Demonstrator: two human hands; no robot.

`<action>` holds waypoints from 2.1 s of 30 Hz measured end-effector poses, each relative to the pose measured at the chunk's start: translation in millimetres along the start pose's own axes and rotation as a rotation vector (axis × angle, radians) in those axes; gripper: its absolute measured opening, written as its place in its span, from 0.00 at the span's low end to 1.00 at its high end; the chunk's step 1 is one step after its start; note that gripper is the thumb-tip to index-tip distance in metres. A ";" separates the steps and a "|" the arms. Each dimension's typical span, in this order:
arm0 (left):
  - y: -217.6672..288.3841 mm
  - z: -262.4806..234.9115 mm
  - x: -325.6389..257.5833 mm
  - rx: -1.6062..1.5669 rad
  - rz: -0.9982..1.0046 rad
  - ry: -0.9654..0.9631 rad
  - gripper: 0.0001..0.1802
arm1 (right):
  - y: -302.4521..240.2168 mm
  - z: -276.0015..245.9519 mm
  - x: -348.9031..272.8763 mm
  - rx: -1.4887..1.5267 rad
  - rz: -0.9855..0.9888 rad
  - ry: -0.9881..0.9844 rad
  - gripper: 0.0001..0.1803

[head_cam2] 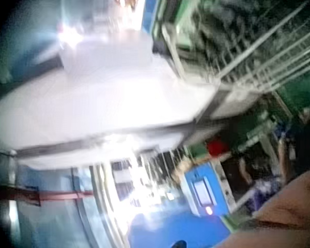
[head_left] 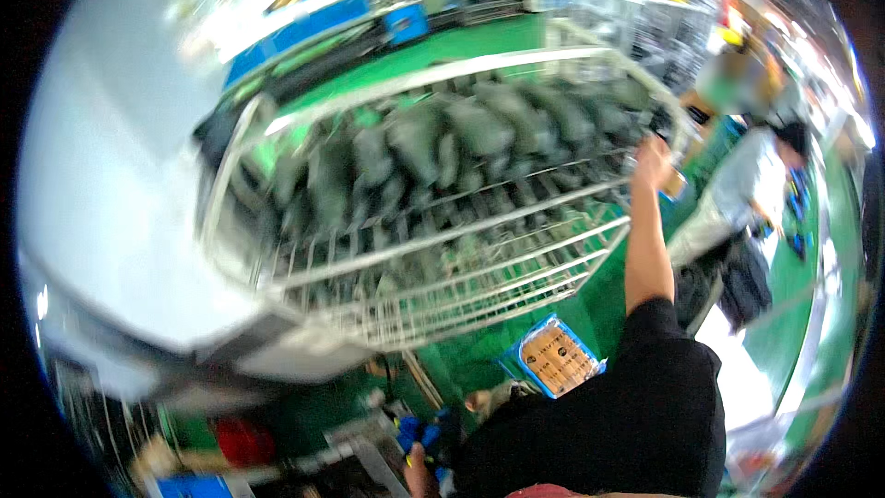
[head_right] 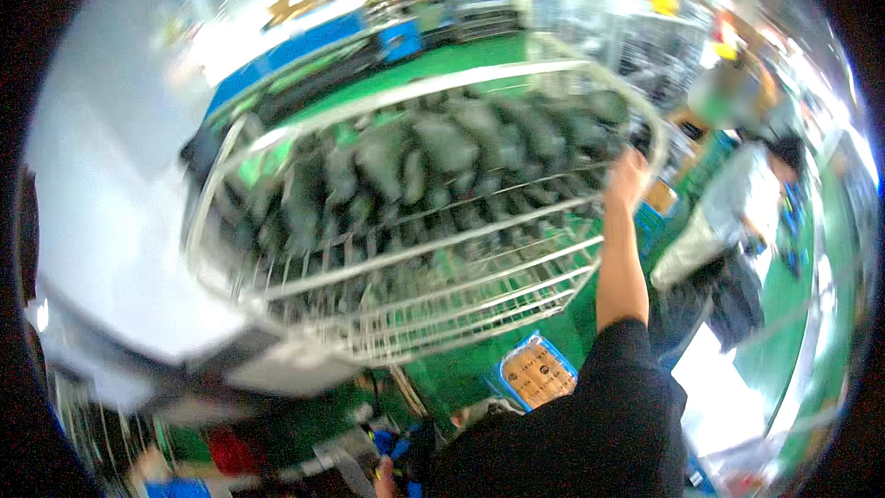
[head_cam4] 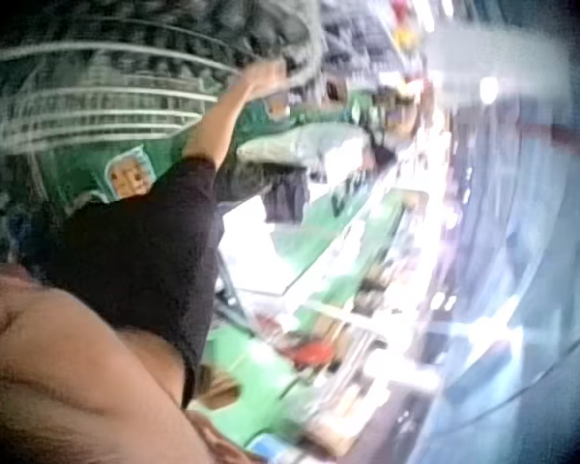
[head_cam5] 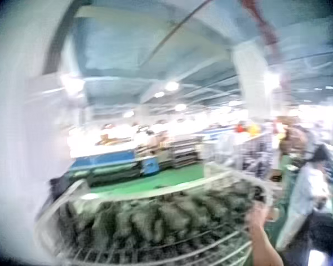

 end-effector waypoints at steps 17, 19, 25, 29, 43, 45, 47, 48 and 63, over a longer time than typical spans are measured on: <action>-314.9 -125.0 -324.9 -1.681 0.415 0.710 0.23 | -101.3 27.8 -676.8 -0.241 -0.056 -2.065 0.20; -329.5 -131.4 -296.1 -1.332 0.248 0.747 0.25 | -122.2 10.9 -716.1 -0.193 -0.115 -2.180 0.18; -257.6 -174.2 -203.9 -0.095 0.158 1.177 0.24 | -192.1 -74.4 -816.9 -0.165 -0.648 -2.550 0.20; -263.1 -186.2 -190.9 0.123 -0.053 1.038 0.21 | -209.3 -113.4 -841.0 -0.054 -1.094 -2.742 0.20; -211.6 -152.5 -433.2 -0.563 0.216 1.016 0.37 | -194.4 -89.7 -887.3 -0.064 -1.277 -2.909 0.25; -223.5 -99.1 -459.4 -0.707 0.116 1.026 0.37 | -216.5 -99.0 -892.0 -0.116 -1.470 -2.892 0.26; -248.1 -28.7 -469.5 -0.731 -0.055 1.092 0.37 | -227.9 -107.3 -901.7 -0.125 -1.686 -2.834 0.26; -260.1 7.8 -472.0 -0.726 -0.144 1.111 0.38 | -233.2 -112.0 -906.4 -0.138 -1.787 -2.787 0.27; -385.1 471.7 -618.0 -1.421 -2.608 1.508 0.18 | -365.7 -203.6 -948.2 0.844 -2.190 -2.978 0.27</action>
Point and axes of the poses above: each hand's wrist, its own x-axis towards the middle knuckle, its own z-axis out of the palm, y = z × x, the point moved 3 cm from there along x, towards the middle knuckle, and after that the axes turned 14 degrees about -x, right-handed, at the moved point
